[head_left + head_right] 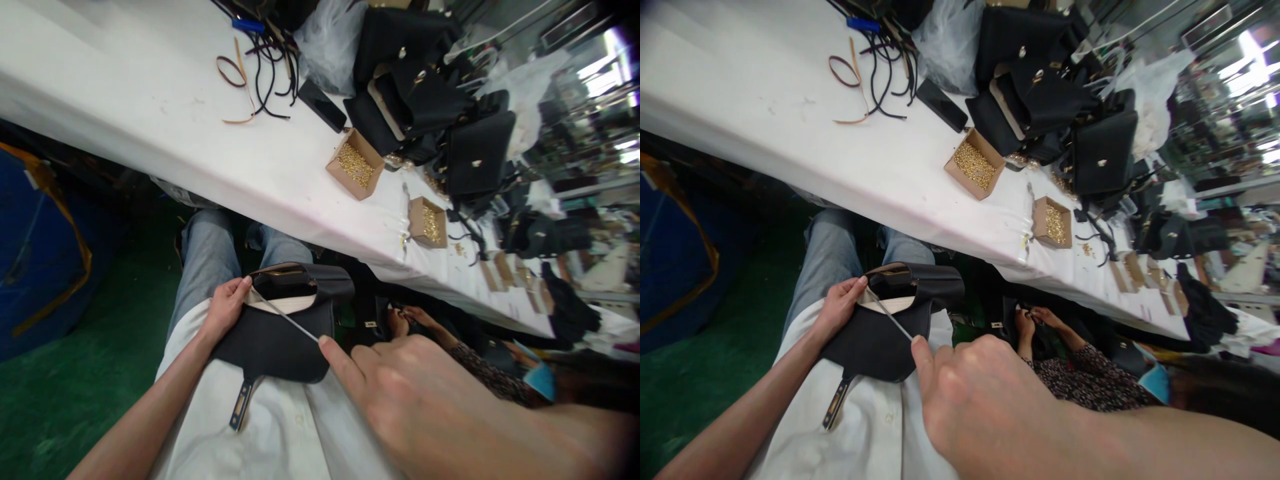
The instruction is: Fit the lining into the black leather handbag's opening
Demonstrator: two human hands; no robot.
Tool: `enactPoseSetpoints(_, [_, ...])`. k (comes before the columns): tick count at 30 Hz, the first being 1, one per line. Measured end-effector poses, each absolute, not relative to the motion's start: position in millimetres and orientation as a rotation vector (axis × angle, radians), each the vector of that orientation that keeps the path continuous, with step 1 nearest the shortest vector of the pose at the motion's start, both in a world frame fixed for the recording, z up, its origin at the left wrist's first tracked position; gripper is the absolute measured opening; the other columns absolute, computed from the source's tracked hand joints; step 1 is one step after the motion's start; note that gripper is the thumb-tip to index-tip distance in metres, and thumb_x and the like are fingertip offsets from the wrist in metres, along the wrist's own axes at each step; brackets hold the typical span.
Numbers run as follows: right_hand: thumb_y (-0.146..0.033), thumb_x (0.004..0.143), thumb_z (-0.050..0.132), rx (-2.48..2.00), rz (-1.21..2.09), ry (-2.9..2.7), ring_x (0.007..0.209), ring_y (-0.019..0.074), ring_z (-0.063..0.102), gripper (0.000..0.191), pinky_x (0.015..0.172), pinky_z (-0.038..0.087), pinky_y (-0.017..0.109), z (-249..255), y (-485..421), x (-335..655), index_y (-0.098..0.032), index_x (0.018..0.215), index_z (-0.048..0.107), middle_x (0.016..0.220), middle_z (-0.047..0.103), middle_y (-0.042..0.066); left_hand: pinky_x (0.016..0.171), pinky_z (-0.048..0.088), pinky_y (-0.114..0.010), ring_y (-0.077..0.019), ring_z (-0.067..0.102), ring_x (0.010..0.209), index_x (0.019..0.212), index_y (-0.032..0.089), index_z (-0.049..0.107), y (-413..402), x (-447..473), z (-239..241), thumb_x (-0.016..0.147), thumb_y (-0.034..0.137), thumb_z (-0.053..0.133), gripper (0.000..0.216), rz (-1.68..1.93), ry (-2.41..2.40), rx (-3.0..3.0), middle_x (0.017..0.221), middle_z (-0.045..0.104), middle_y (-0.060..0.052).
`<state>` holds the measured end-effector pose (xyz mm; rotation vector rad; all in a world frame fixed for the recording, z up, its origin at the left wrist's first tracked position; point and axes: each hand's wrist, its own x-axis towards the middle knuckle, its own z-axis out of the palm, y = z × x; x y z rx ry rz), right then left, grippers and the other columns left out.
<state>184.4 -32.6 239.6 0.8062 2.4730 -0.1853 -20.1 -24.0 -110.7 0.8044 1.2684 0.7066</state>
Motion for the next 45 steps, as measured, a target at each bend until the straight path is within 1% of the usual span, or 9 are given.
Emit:
enactPoseSetpoints(6, [-0.007, 0.078, 0.070, 0.797, -0.305, 2.373, 0.046, 0.0166, 0.052, 0.056, 0.049, 0.021, 0.039, 239.2, -21.5, 178.1, -0.007, 0.134, 0.070, 0.070, 0.070, 0.002, 0.057, 0.031, -0.025, -0.0130, 0.042, 0.060, 0.071, 0.019, 0.060, -22.9, -22.8, -109.3, 0.093, 0.076, 0.067, 0.062, 0.706, 1.265, 0.818, 0.063, 0.051, 0.003])
enactPoseSetpoints(11, [-0.011, 0.087, 0.071, 0.771, -0.250, 2.410, 0.050, 0.0159, 0.052, 0.048, 0.052, 0.017, 0.038, 239.6, -17.0, 183.0, -0.008, 0.134, 0.069, 0.071, 0.069, 0.003, 0.056, 0.028, -0.025, -0.0129, 0.040, 0.060, 0.070, 0.019, 0.058, -24.4, -21.7, -113.1, 0.094, 0.075, 0.066, 0.061, 0.715, 1.283, 0.821, 0.062, 0.047, 0.003])
enactPoseSetpoints(15, [-0.011, 0.085, 0.072, 0.701, -0.266, 2.435, 0.045, 0.0125, 0.038, 0.044, 0.053, 0.011, 0.037, 229.7, -21.2, 188.4, -0.007, 0.130, 0.071, 0.068, 0.067, 0.003, 0.056, 0.026, -0.026, -0.0127, 0.037, 0.059, 0.068, 0.020, 0.054, -24.0, -20.0, -114.3, 0.093, 0.075, 0.066, 0.062, 0.728, 1.304, 0.831, 0.061, 0.043, 0.004])
enactPoseSetpoints(21, [-0.015, 0.091, 0.074, 0.480, -0.298, 2.475, 0.045, 0.0102, 0.032, 0.032, 0.051, 0.012, 0.035, 222.9, -14.7, 180.6, -0.004, 0.121, 0.076, 0.067, 0.066, 0.005, 0.056, 0.025, -0.027, -0.0126, 0.034, 0.058, 0.065, 0.021, 0.050, -23.0, -19.9, -115.9, 0.092, 0.074, 0.068, 0.062, 0.745, 1.324, 0.824, 0.059, 0.041, 0.004])
enactPoseSetpoints(29, [-0.018, 0.092, 0.072, 0.329, -0.122, 2.529, 0.059, 0.0215, 0.058, 0.047, 0.053, 0.026, 0.034, 213.7, -9.6, 185.8, -0.001, 0.136, 0.073, 0.073, 0.070, 0.010, 0.055, 0.025, -0.027, -0.0131, 0.036, 0.058, 0.068, 0.021, 0.056, -24.1, -20.7, -120.0, 0.092, 0.074, 0.069, 0.060, 0.746, 1.324, 0.797, 0.060, 0.044, 0.004])
enactPoseSetpoints(33, [-0.017, 0.095, 0.069, 0.246, -0.163, 2.530, 0.061, 0.0206, 0.058, 0.033, 0.054, 0.028, 0.034, 215.1, -0.7, 183.0, -0.005, 0.125, 0.078, 0.077, 0.073, 0.012, 0.055, 0.024, -0.027, -0.0131, 0.036, 0.058, 0.067, 0.021, 0.055, -23.5, -20.1, -121.9, 0.091, 0.075, 0.070, 0.061, 0.746, 1.327, 0.800, 0.061, 0.044, 0.004])
enactPoseSetpoints(37, [-0.012, 0.099, 0.066, 0.344, -0.203, 2.528, 0.056, 0.0166, 0.054, 0.021, 0.054, 0.022, 0.033, 217.3, 11.3, 177.1, -0.006, 0.115, 0.079, 0.071, 0.070, 0.008, 0.054, 0.024, -0.027, -0.0131, 0.037, 0.058, 0.068, 0.021, 0.056, -23.9, -19.5, -123.3, 0.091, 0.076, 0.069, 0.061, 0.754, 1.327, 0.790, 0.061, 0.047, 0.004])
enactPoseSetpoints(41, [-0.013, 0.091, 0.072, 0.604, -0.296, 2.460, 0.052, 0.0155, 0.051, 0.033, 0.053, 0.016, 0.035, 220.0, 15.0, 179.4, -0.006, 0.123, 0.076, 0.067, 0.067, 0.003, 0.055, 0.025, -0.027, -0.0130, 0.037, 0.058, 0.067, 0.021, 0.054, -24.3, -20.3, -118.1, 0.092, 0.074, 0.070, 0.061, 0.774, 1.325, 0.784, 0.060, 0.046, 0.004])
enactPoseSetpoints(45, [-0.009, 0.088, 0.067, 0.837, -0.399, 2.403, 0.054, 0.0137, 0.052, 0.043, 0.056, 0.021, 0.036, 228.4, 12.6, 192.4, -0.013, 0.131, 0.074, 0.072, 0.070, 0.002, 0.056, 0.027, -0.026, -0.0128, 0.037, 0.058, 0.067, 0.021, 0.052, -25.6, -20.8, -109.3, 0.095, 0.070, 0.068, 0.058, 0.792, 1.319, 0.767, 0.061, 0.045, 0.004])
